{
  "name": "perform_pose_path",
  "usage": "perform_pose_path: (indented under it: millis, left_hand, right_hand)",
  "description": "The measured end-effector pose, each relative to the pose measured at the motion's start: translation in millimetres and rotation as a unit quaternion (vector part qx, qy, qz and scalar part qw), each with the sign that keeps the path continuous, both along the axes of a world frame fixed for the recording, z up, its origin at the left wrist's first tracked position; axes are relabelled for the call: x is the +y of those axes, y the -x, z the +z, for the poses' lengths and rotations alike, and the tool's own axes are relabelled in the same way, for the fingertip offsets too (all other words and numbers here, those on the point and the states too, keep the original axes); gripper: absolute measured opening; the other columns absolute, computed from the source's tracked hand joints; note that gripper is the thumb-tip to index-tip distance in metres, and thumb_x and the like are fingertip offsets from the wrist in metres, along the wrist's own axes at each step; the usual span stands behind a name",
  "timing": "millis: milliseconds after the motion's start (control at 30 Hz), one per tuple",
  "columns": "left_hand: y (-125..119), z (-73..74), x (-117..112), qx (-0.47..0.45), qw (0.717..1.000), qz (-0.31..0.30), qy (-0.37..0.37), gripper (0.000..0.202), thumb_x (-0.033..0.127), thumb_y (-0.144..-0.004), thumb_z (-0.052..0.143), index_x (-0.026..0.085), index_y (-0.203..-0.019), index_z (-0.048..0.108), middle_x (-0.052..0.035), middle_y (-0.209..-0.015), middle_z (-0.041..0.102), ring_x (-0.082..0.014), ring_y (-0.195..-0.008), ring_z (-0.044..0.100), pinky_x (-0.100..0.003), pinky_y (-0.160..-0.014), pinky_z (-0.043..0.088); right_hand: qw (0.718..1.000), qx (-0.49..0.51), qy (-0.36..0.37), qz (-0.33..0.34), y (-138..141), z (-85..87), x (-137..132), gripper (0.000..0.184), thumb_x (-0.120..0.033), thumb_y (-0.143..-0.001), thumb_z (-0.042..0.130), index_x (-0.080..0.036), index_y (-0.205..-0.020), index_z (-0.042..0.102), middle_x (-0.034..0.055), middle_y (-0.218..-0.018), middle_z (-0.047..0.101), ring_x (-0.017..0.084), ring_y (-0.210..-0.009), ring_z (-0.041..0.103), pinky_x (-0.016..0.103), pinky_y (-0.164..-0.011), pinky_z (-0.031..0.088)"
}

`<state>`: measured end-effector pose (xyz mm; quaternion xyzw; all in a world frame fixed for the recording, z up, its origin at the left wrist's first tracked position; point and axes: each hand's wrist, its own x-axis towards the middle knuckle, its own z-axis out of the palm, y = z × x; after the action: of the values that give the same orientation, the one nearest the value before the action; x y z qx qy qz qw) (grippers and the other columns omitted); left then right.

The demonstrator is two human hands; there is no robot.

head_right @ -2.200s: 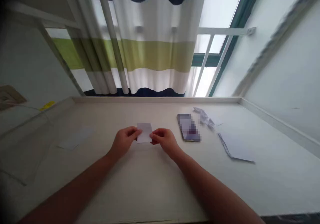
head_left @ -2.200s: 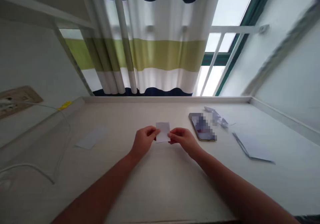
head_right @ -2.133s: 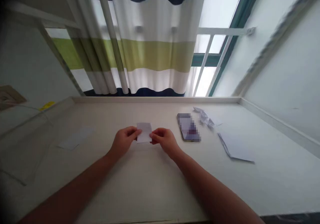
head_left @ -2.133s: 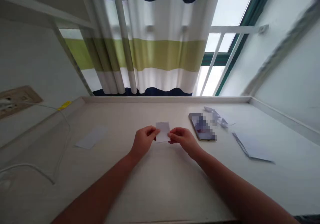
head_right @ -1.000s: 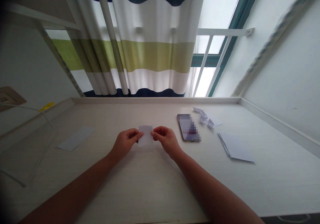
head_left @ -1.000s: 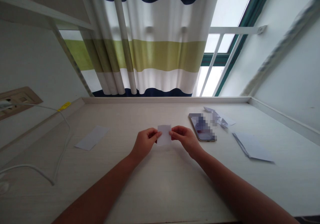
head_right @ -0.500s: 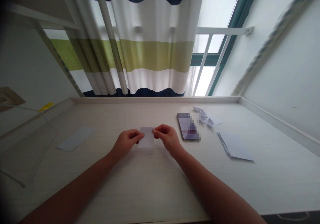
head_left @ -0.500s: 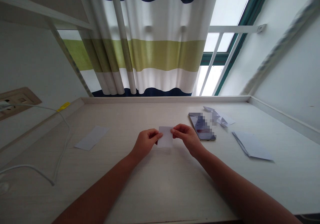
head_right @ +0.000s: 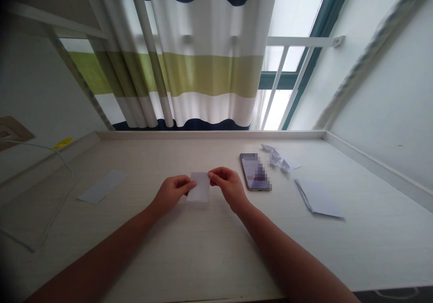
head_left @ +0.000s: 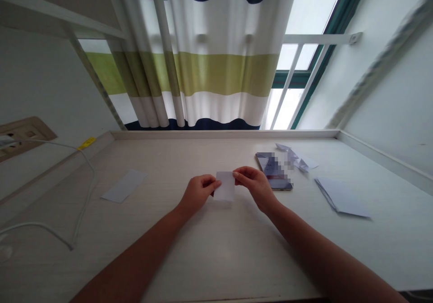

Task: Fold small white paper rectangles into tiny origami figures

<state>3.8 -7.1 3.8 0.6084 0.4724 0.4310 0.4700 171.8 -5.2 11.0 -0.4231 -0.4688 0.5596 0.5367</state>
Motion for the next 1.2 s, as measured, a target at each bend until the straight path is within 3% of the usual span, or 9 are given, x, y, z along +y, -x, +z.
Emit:
perform_pose_path:
  millis: [100,233,467,833,1033,1200]
  left_hand:
    - [0.8,0.6,0.2,-0.002,1.000,0.012,-0.005,0.021,0.033,-0.065,0.061,0.014,-0.058,0.059,0.0006,-0.053,0.056,-0.0114,-0.052,0.052,-0.022,-0.052,0.043]
    - [1.3,1.4,0.1,0.002,1.000,0.017,-0.012,0.020,0.033,-0.065,0.061,0.014,-0.059,0.060,0.0006,-0.053,0.057,-0.0112,-0.052,0.052,-0.021,-0.052,0.044]
    - [3.6,2.3,2.2,-0.028,0.998,0.058,-0.023,0.023,0.035,-0.064,0.062,0.014,-0.058,0.059,0.0005,-0.054,0.056,-0.0117,-0.053,0.053,-0.023,-0.054,0.046]
    - [6.4,-2.4,4.8,-0.019,0.995,0.082,-0.061,0.024,0.036,-0.067,0.060,0.014,-0.058,0.055,0.0020,-0.052,0.051,-0.0099,-0.052,0.050,-0.020,-0.052,0.045]
    - [5.1,-0.9,2.1,-0.006,0.996,0.054,-0.067,0.024,0.035,-0.067,0.060,0.015,-0.056,0.055,0.0023,-0.052,0.050,-0.0097,-0.052,0.050,-0.020,-0.052,0.045]
    - [2.1,4.2,-0.4,-0.058,0.998,0.027,-0.017,0.022,0.034,-0.064,0.063,0.014,-0.058,0.058,0.0017,-0.056,0.055,-0.0110,-0.055,0.054,-0.022,-0.053,0.048]
  right_hand:
    - [0.999,-0.006,0.028,0.016,0.6,-1.3,0.1,0.027,-0.032,-0.052,0.074,-0.015,-0.071,0.063,-0.0006,-0.063,0.062,0.011,-0.058,0.055,0.032,-0.066,0.046]
    - [0.999,-0.026,0.018,0.022,1.5,-0.7,-0.5,0.024,-0.031,-0.050,0.075,-0.015,-0.059,0.060,-0.0027,-0.054,0.058,0.009,-0.052,0.053,0.028,-0.060,0.045]
    - [0.993,-0.041,0.075,0.085,4.7,-2.2,-2.5,0.030,-0.033,-0.049,0.076,-0.014,-0.066,0.060,-0.0013,-0.056,0.062,0.012,-0.052,0.059,0.029,-0.058,0.049]
    - [0.989,-0.056,0.070,0.116,5.1,-1.9,-4.2,0.029,-0.031,-0.049,0.076,-0.014,-0.063,0.057,-0.0011,-0.055,0.062,0.011,-0.053,0.060,0.028,-0.059,0.048]
    - [0.996,-0.036,0.036,0.074,4.9,-1.8,-2.9,0.026,-0.035,-0.054,0.073,-0.015,-0.064,0.059,-0.0020,-0.061,0.062,0.010,-0.056,0.057,0.028,-0.061,0.048]
    - [0.998,-0.014,0.035,0.055,4.3,-0.6,-1.8,0.023,-0.031,-0.053,0.074,-0.016,-0.060,0.059,-0.0026,-0.058,0.061,0.011,-0.054,0.056,0.028,-0.059,0.047]
